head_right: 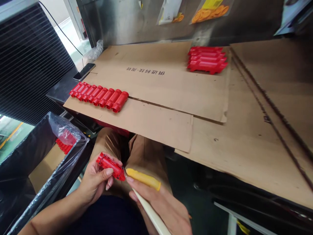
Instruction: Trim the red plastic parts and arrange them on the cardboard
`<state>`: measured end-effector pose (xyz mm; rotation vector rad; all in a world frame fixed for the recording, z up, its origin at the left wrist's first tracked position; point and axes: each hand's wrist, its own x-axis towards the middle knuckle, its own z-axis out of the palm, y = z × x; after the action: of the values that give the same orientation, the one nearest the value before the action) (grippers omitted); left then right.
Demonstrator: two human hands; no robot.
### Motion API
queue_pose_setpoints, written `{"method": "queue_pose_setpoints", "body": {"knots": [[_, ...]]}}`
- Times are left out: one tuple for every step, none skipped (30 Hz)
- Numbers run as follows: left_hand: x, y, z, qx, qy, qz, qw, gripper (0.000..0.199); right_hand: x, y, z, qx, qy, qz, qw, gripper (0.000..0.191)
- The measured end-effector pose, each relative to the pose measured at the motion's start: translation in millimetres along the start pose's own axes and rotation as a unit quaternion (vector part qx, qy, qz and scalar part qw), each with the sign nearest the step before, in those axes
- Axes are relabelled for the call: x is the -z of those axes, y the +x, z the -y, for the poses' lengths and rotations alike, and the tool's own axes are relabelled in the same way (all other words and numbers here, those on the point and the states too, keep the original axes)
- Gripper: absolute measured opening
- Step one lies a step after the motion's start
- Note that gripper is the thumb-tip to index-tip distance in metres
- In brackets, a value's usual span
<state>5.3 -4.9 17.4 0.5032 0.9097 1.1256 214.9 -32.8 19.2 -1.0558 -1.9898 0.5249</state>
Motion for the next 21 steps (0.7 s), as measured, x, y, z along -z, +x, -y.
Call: {"method": "queue_pose_setpoints", "body": {"knots": [[-0.1,0,0,-0.001,0.003,0.000,1.000,0.035,0,-1,0,-0.005,0.017,0.003,1.000,0.048],[0.0,0,-1,-0.003,0.007,0.000,1.000,0.035,-1,-1,1,-0.010,0.032,0.001,0.999,0.051],[0.2,-1,-1,-0.004,0.010,0.002,1.000,0.034,-2,-1,1,-0.014,0.043,-0.005,0.999,0.055],[0.5,-1,-1,-0.004,0.012,0.004,1.000,0.034,-3,0,2,-0.015,0.052,-0.009,0.998,0.058],[0.8,-1,-1,-0.005,0.013,0.006,1.000,0.034,-4,0,2,-0.014,0.060,-0.011,0.998,0.060],[1.1,-1,0,-0.006,0.012,0.006,1.000,0.034,-6,1,2,-0.010,0.066,-0.015,0.998,0.061],[1.3,-1,0,-0.006,0.011,0.008,1.000,0.034,-7,1,2,-0.008,0.071,-0.015,0.997,0.061],[1.5,-1,0,-0.006,0.009,0.009,1.000,0.033,-8,1,1,-0.010,0.076,-0.016,0.997,0.061],[1.5,-1,0,-0.005,0.009,0.011,1.000,0.033,-9,1,1,-0.015,0.080,-0.016,0.997,0.061],[1.4,-1,0,-0.004,0.009,0.012,1.000,0.033,-9,1,1,-0.016,0.081,-0.017,0.996,0.061],[1.3,-1,0,-0.003,0.010,0.012,1.000,0.033,-9,0,1,-0.019,0.081,-0.018,0.996,0.061],[1.1,-1,0,-0.002,0.011,0.012,1.000,0.033,-10,0,1,-0.021,0.079,-0.017,0.997,0.061],[0.9,-1,0,-0.001,0.012,0.012,1.000,0.033,-10,-1,1,-0.021,0.078,-0.017,0.997,0.061],[0.7,-1,0,-0.001,0.012,0.011,1.000,0.034,-11,-1,1,-0.017,0.077,-0.017,0.997,0.061],[0.5,-1,0,0.000,0.012,0.010,1.000,0.034,-11,-1,1,-0.016,0.078,-0.016,0.997,0.061],[0.3,-1,0,0.001,0.011,0.008,1.000,0.034,-12,0,1,-0.018,0.078,-0.016,0.997,0.061],[0.2,-2,0,0.001,0.010,0.008,1.000,0.033,-12,0,1,-0.021,0.079,-0.017,0.997,0.060],[0.2,-2,0,0.001,0.009,0.007,1.000,0.033,-12,1,2,-0.027,0.079,-0.020,0.996,0.057],[0.2,-2,0,0.000,0.007,0.007,1.000,0.033,-13,1,3,-0.036,0.082,-0.023,0.996,0.054],[0.4,-3,0,-0.002,0.005,0.009,1.000,0.033,-13,1,4,-0.045,0.086,-0.026,0.995,0.050],[0.6,-3,1,-0.003,0.000,0.011,1.000,0.032,-13,1,5,-0.053,0.089,-0.027,0.994,0.046]]}}
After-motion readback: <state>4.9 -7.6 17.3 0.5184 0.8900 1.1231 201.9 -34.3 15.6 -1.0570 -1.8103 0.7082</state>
